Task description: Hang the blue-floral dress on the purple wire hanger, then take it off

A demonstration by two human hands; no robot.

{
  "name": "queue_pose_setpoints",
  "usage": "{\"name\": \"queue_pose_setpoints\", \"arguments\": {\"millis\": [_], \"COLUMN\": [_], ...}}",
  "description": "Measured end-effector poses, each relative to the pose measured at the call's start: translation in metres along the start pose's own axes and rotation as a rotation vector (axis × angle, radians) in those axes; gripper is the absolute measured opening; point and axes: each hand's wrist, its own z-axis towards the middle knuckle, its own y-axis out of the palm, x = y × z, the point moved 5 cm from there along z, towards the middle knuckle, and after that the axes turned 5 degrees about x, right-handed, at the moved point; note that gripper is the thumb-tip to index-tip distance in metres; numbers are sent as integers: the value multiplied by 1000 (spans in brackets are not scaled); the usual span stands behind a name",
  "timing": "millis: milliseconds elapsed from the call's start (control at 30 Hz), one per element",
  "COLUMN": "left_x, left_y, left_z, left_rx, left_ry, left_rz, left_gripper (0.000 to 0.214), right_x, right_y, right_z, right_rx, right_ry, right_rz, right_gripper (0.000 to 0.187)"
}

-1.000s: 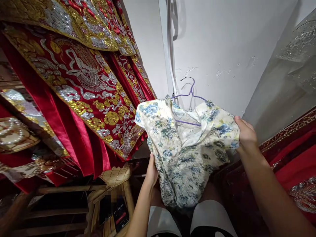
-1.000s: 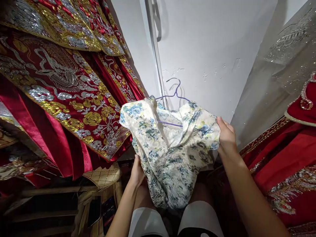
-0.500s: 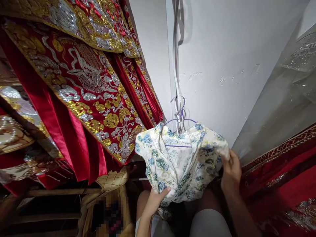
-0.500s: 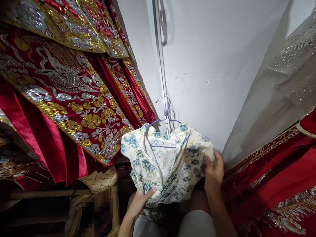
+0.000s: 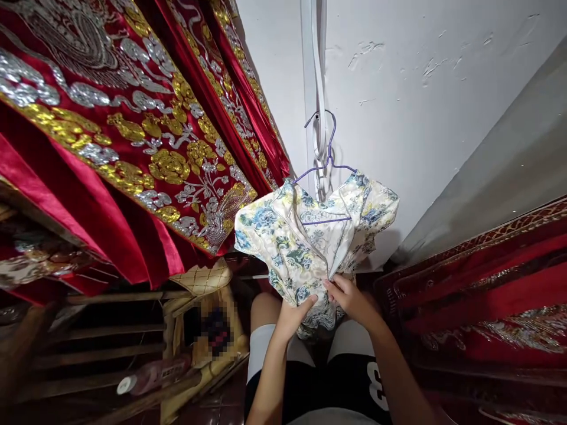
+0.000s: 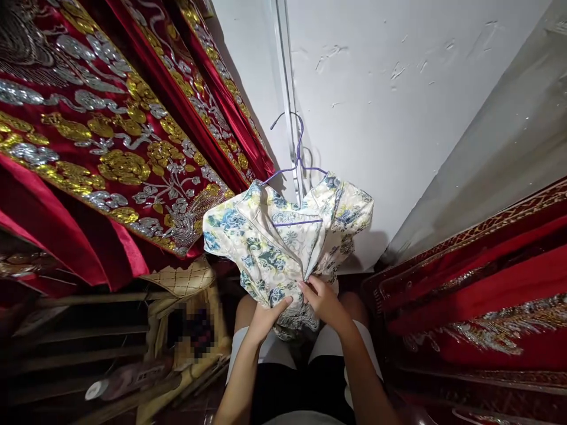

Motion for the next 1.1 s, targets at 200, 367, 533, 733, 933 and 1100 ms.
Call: {"name": "queue_pose_setpoints", "arguments": {"millis": [200, 367, 533, 733, 933, 1100], "left_x": [2, 20, 7, 7, 0, -21], "left_y": [-41, -54, 26, 53, 59, 84], "left_z": [6, 2, 6, 12, 1, -25], "left_rx": [480, 684, 28, 13, -46, -83], "left_ry": [196, 562, 465, 480, 593, 645], "left_rz": [130, 260, 426, 422, 501, 543], "left_gripper": [34, 24, 12, 16, 26, 26], "right_x": [1, 8, 7, -15, -83, -156], "right_y": [1, 3, 18, 7, -48, -92], "right_z": [-13, -10, -3, -5, 29, 53], "right_rx": [118, 169, 103, 82, 205, 418], "right_ry": [-17, 19, 28, 66, -14, -150], "right_rz": [132, 247, 328, 419, 393, 576], "right_gripper": [44, 43, 38, 34, 32, 26]}}
